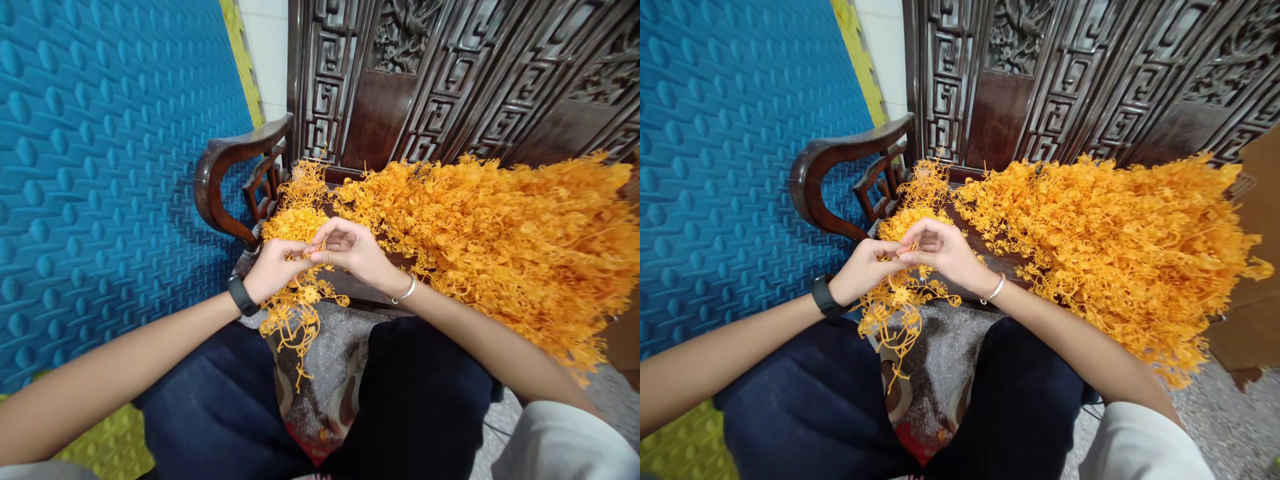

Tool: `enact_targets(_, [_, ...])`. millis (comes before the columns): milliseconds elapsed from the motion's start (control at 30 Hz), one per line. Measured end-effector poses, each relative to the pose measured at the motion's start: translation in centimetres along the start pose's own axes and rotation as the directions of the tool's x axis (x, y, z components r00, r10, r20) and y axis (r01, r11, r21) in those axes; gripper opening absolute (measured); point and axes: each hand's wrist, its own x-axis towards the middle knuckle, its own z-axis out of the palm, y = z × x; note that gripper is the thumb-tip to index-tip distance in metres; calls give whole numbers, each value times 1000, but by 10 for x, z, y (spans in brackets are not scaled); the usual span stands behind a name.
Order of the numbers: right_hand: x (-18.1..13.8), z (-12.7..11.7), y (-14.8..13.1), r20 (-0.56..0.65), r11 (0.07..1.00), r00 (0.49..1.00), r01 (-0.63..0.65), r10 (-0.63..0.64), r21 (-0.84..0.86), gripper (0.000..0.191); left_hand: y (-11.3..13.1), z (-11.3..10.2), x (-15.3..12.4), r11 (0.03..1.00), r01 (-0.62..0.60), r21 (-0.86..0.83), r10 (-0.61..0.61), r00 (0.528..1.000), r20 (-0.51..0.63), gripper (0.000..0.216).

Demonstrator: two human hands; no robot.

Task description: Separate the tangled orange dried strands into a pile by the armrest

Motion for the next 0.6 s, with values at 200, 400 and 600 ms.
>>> enact_targets(200, [5, -11, -8, -144, 985, 982, 98, -119, -144, 22, 4, 2, 2, 995, 94, -17, -93, 993, 69, 9])
enact_targets(400, [14, -72, 26, -141, 863, 979, -199, 150, -465, 22, 2, 0, -1, 991, 126, 43, -132, 975, 181, 10])
enact_targets(600, [10, -108, 81, -212, 579, 904, -404, 371, -709, 15, 0, -3, 0, 989, 148, 25, -150, 968, 199, 15])
